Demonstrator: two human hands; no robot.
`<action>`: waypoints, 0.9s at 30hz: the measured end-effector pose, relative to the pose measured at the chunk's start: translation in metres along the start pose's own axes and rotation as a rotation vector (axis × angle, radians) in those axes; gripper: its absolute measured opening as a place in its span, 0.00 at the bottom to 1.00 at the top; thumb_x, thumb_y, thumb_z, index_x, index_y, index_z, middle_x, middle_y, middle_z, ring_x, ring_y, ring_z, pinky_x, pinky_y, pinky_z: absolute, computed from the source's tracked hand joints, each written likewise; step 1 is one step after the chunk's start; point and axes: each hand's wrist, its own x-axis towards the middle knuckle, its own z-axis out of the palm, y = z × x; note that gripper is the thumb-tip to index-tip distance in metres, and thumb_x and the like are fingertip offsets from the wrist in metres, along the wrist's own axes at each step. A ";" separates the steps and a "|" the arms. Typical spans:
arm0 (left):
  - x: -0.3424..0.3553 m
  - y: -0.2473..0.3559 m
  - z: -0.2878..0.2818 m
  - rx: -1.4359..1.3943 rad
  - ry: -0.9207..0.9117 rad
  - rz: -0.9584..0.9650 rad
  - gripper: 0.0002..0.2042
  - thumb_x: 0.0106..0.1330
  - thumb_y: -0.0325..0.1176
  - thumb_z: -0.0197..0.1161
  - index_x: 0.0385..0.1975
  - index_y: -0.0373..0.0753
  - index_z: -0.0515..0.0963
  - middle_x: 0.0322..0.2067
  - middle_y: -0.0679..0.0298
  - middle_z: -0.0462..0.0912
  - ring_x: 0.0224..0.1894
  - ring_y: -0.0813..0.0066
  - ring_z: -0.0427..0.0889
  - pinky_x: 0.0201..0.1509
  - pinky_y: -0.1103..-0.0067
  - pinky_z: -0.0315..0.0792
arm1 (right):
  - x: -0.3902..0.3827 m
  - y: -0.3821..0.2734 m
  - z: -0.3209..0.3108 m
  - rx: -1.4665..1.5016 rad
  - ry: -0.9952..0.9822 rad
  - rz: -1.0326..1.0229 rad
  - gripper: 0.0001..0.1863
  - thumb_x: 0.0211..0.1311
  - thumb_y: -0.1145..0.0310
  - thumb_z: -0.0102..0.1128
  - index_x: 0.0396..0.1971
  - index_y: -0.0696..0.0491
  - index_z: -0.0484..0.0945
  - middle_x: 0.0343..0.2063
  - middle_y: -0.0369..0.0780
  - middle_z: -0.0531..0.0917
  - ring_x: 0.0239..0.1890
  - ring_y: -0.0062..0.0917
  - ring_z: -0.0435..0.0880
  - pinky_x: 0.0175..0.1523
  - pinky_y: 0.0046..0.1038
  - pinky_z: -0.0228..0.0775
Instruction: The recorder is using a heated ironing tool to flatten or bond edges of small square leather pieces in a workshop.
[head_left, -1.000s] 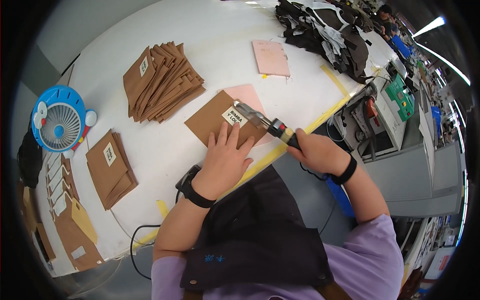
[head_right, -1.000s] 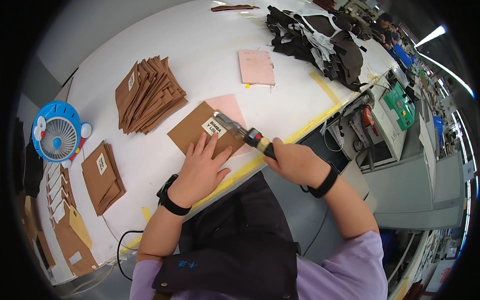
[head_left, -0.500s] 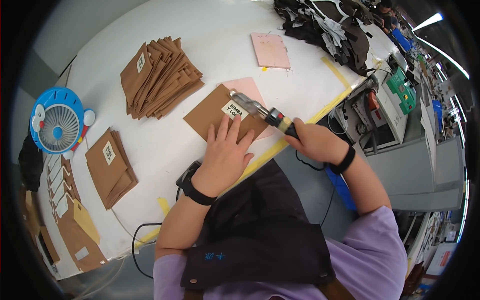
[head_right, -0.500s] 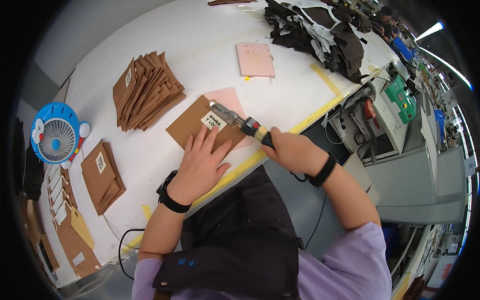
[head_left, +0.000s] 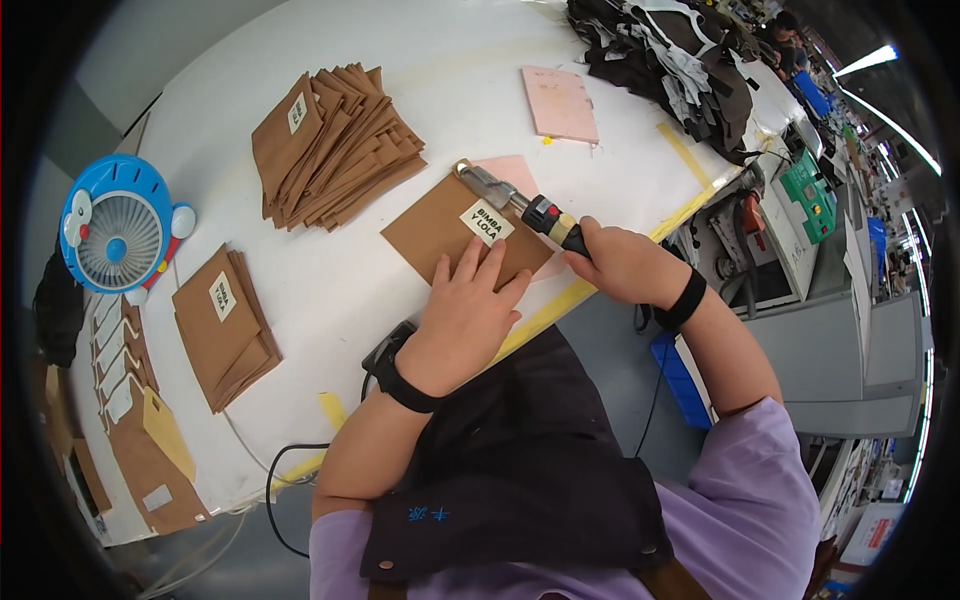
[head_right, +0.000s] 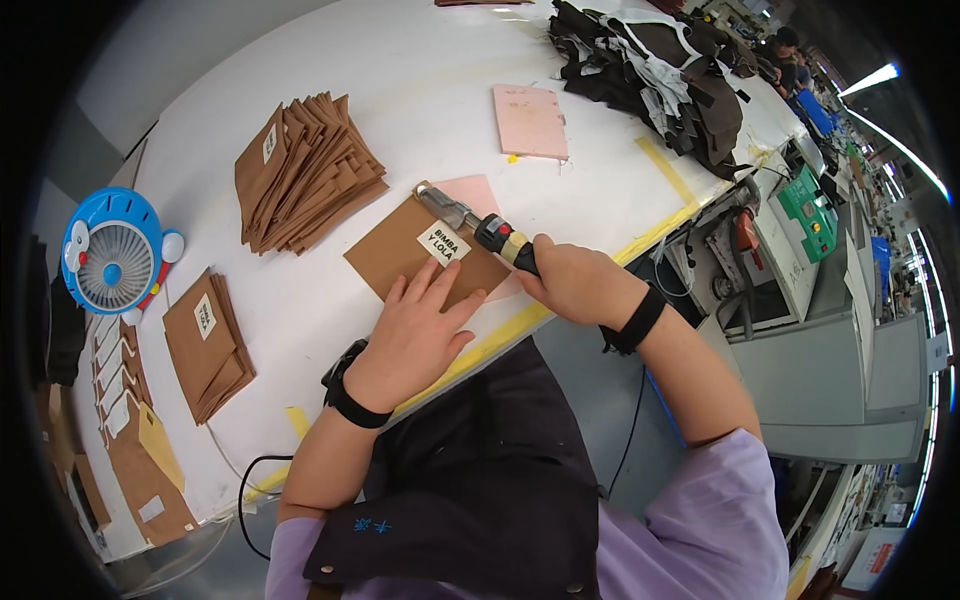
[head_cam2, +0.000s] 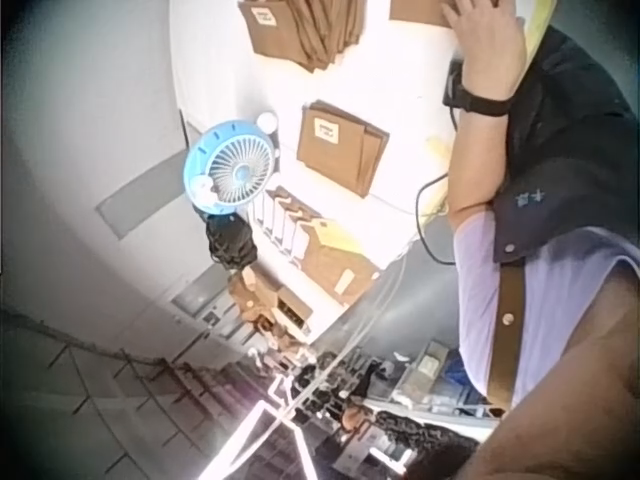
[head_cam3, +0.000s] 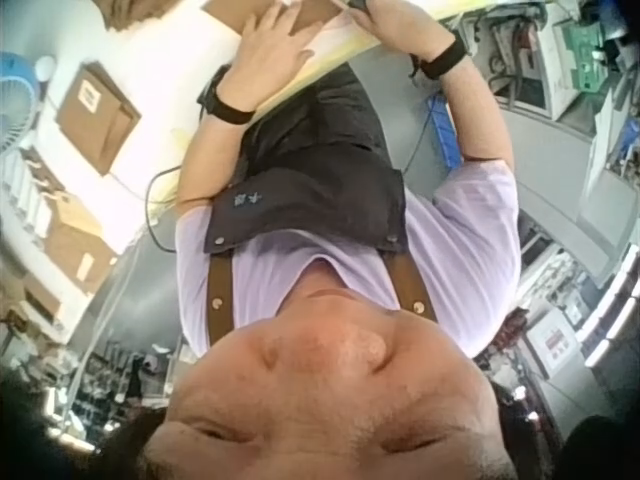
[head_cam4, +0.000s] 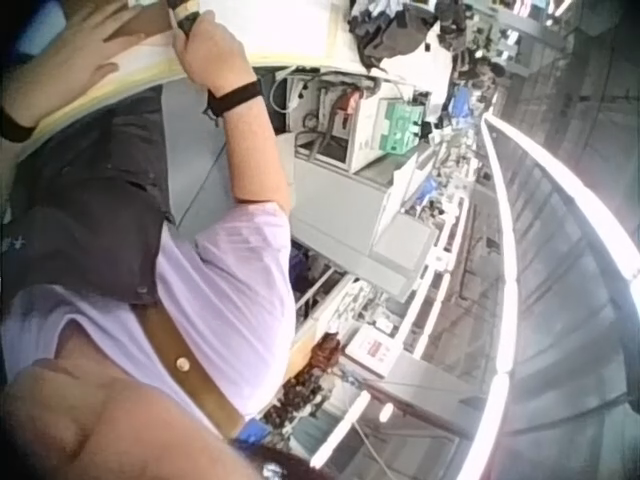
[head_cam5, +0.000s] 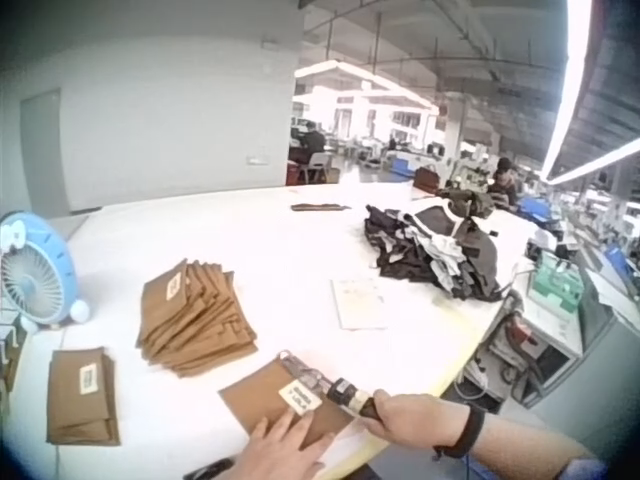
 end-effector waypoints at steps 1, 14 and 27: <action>-0.001 -0.001 0.001 0.001 0.001 -0.007 0.25 0.66 0.39 0.68 0.63 0.46 0.77 0.67 0.46 0.69 0.71 0.43 0.64 0.68 0.50 0.63 | -0.002 -0.004 -0.003 0.000 -0.003 -0.006 0.21 0.74 0.55 0.55 0.40 0.62 0.68 0.26 0.54 0.83 0.30 0.53 0.84 0.36 0.48 0.76; 0.001 0.003 0.001 0.013 -0.029 0.002 0.24 0.67 0.40 0.67 0.63 0.46 0.77 0.68 0.45 0.68 0.72 0.43 0.63 0.69 0.49 0.63 | 0.022 -0.006 0.014 0.007 0.050 0.024 0.23 0.74 0.55 0.55 0.45 0.64 0.67 0.27 0.55 0.83 0.32 0.54 0.84 0.39 0.48 0.76; 0.000 0.000 0.003 0.025 -0.030 -0.020 0.23 0.68 0.39 0.66 0.63 0.44 0.76 0.68 0.43 0.68 0.72 0.41 0.62 0.70 0.47 0.61 | -0.094 -0.006 -0.007 -0.026 -0.194 0.229 0.22 0.74 0.55 0.56 0.44 0.62 0.66 0.22 0.52 0.81 0.27 0.52 0.84 0.34 0.47 0.76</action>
